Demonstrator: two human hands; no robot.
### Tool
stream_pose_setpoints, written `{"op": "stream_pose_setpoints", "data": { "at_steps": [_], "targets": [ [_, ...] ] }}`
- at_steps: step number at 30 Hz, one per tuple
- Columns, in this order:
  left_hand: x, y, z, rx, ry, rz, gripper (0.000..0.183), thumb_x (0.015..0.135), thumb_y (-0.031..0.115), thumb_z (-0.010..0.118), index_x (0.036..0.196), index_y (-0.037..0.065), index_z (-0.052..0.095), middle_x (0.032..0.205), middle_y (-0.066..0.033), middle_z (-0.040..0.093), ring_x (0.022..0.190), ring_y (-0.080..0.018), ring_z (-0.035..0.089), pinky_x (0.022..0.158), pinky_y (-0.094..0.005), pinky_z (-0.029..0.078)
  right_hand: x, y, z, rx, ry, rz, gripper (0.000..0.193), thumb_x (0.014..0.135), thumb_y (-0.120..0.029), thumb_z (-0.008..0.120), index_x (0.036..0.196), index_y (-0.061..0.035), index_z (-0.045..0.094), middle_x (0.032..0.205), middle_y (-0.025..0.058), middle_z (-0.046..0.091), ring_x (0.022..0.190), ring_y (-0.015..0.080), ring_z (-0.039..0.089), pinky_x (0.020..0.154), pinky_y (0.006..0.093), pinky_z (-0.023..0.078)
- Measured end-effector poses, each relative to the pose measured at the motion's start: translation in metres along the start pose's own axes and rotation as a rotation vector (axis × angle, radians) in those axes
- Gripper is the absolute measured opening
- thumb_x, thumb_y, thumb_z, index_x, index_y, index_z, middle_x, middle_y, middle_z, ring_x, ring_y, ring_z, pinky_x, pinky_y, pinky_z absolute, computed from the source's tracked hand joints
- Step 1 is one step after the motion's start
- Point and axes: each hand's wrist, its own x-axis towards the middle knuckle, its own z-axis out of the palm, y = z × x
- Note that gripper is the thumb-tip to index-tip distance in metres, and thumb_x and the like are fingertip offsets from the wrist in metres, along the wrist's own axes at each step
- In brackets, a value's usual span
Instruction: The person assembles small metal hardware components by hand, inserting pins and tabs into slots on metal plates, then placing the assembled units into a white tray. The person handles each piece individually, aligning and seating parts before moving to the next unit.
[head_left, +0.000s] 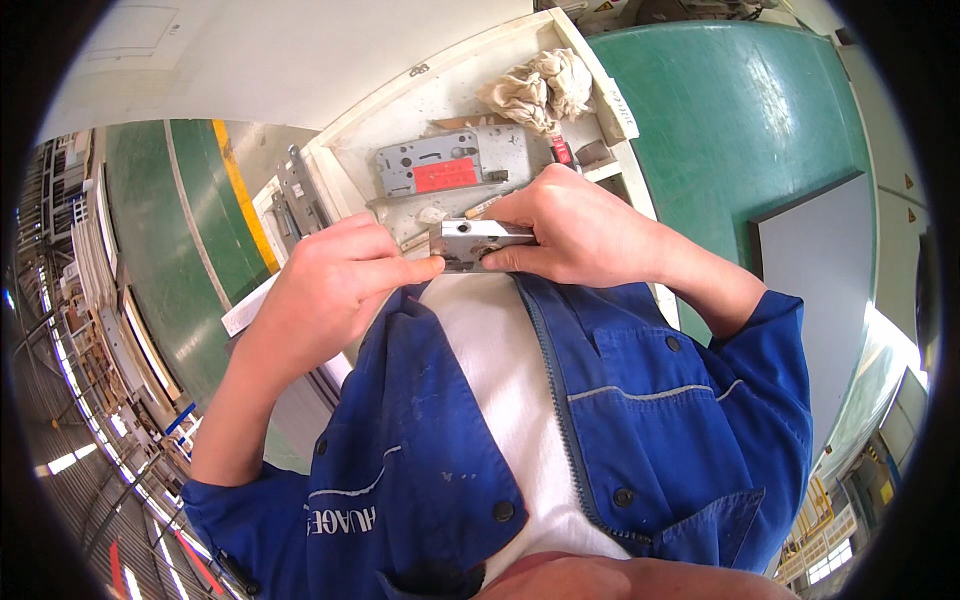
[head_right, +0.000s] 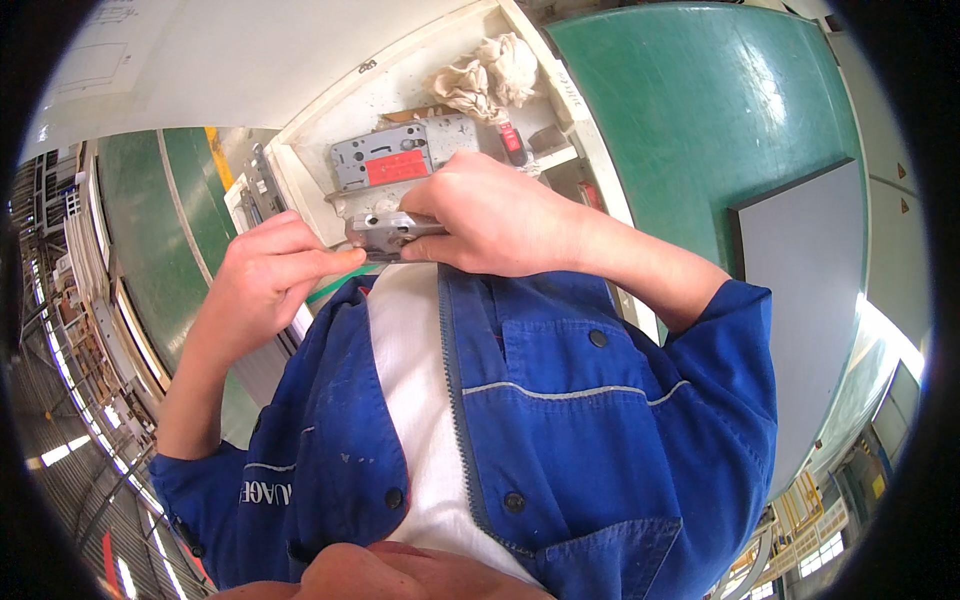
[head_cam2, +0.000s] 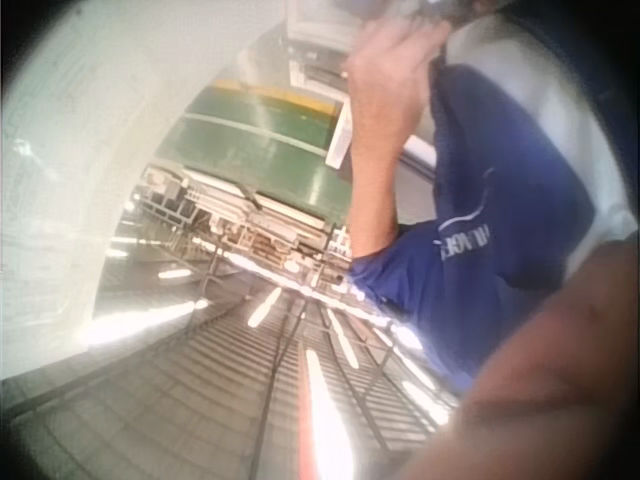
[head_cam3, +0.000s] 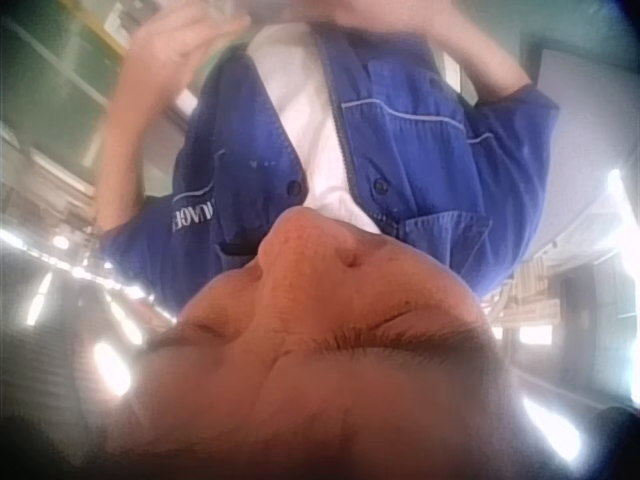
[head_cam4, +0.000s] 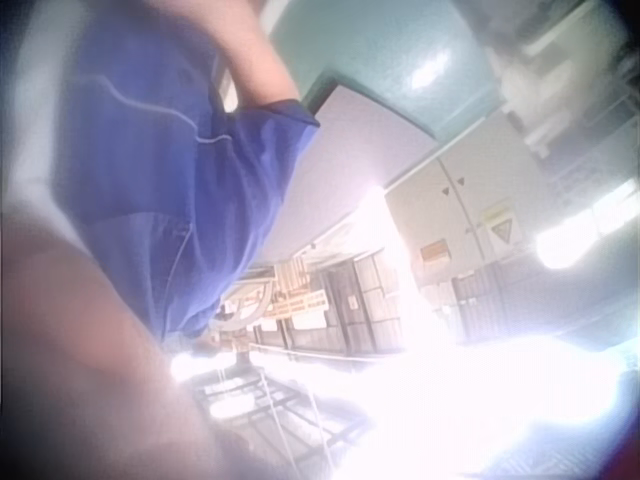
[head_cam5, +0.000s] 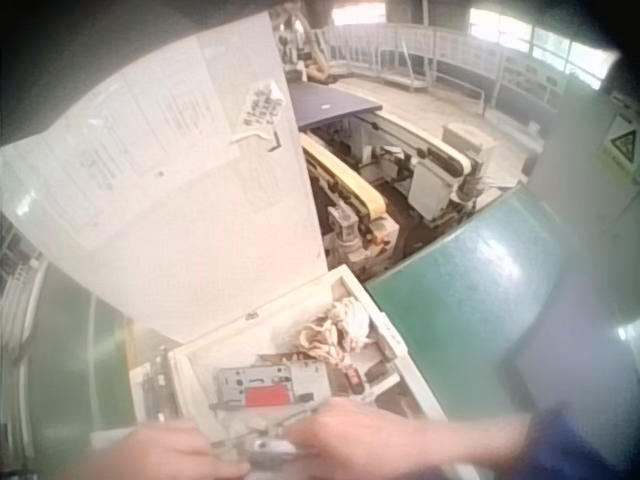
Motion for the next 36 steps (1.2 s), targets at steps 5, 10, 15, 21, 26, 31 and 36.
{"op": "stream_pose_setpoints", "data": {
  "at_steps": [5, 10, 15, 21, 26, 31, 36],
  "targets": [
    [-0.007, 0.004, 0.013, 0.119, 0.117, -0.022, 0.033, 0.072, -0.001, 0.069, 0.102, 0.007, 0.078, 0.074, -0.0073, 0.057, 0.072, -0.0251, 0.058, 0.064, -0.0366, 0.051, -0.002, 0.001, 0.007, 0.035, 0.08, 0.021, 0.026, 0.085, -0.019, 0.076, 0.082, 0.0046, 0.066, 0.07, 0.026, 0.061, 0.072, 0.045, 0.063, 0.066, 0.0489, 0.05],
    [-0.008, 0.011, 0.015, 0.224, 0.116, 0.041, 0.034, 0.071, 0.003, 0.069, 0.104, 0.004, 0.077, 0.077, -0.0058, 0.057, 0.076, -0.0236, 0.057, 0.065, -0.035, 0.051, 0.0, 0.0, 0.012, 0.009, 0.132, -0.006, 0.022, 0.086, -0.015, 0.076, 0.094, 0.0048, 0.071, 0.067, 0.0238, 0.062, 0.063, 0.041, 0.062, 0.059, 0.0449, 0.049],
    [-0.005, 0.021, 0.014, 0.406, 0.052, 0.098, 0.033, 0.072, 0.006, 0.068, 0.103, 0.001, 0.075, 0.077, -0.005, 0.054, 0.078, -0.0219, 0.056, 0.064, -0.0325, 0.05, 0.001, 0.001, 0.019, -0.006, 0.183, 0.06, 0.022, 0.085, -0.019, 0.074, 0.081, 0.0019, 0.067, 0.073, 0.0255, 0.065, 0.075, 0.0455, 0.066, 0.069, 0.0515, 0.054],
    [-0.003, 0.029, 0.009, 0.542, 0.048, 0.153, 0.029, 0.073, 0.007, 0.07, 0.101, 0.001, 0.075, 0.078, -0.0036, 0.054, 0.077, -0.0199, 0.056, 0.062, -0.0309, 0.049, -0.003, 0.0, 0.024, -0.07, 0.265, -0.022, 0.021, 0.084, -0.02, 0.074, 0.08, -0.0007, 0.065, 0.074, 0.0218, 0.066, 0.075, 0.0434, 0.067, 0.069, 0.0512, 0.055],
    [-0.003, 0.031, 0.009, 0.58, 0.073, 0.195, 0.03, 0.072, 0.007, 0.071, 0.1, -0.001, 0.074, 0.079, -0.0038, 0.055, 0.077, -0.0191, 0.056, 0.062, -0.0308, 0.049, -0.004, -0.002, 0.024, -0.103, 0.294, -0.051, 0.02, 0.084, -0.019, 0.074, 0.082, -0.0023, 0.064, 0.074, 0.0187, 0.068, 0.073, 0.0416, 0.068, 0.067, 0.0501, 0.055],
    [-0.003, 0.037, 0.009, 0.578, 0.095, 0.175, 0.03, 0.072, 0.007, 0.071, 0.1, -0.002, 0.074, 0.079, -0.0038, 0.055, 0.077, -0.0192, 0.056, 0.062, -0.0309, 0.049, -0.006, -0.005, 0.022, -0.115, 0.322, -0.072, 0.018, 0.083, -0.018, 0.074, 0.083, -0.0028, 0.065, 0.074, 0.0183, 0.067, 0.072, 0.041, 0.067, 0.065, 0.0496, 0.055],
    [0.001, 0.025, -0.011, 0.433, 0.036, 0.112, 0.031, 0.072, 0.007, 0.07, 0.103, 0.004, 0.076, 0.08, -0.004, 0.058, 0.078, -0.0215, 0.058, 0.065, -0.0335, 0.05, -0.001, -0.005, 0.017, -0.077, 0.271, -0.103, 0.017, 0.083, -0.016, 0.074, 0.081, -0.0013, 0.065, 0.073, 0.0207, 0.066, 0.072, 0.0422, 0.067, 0.065, 0.0502, 0.054]
  ]
}}
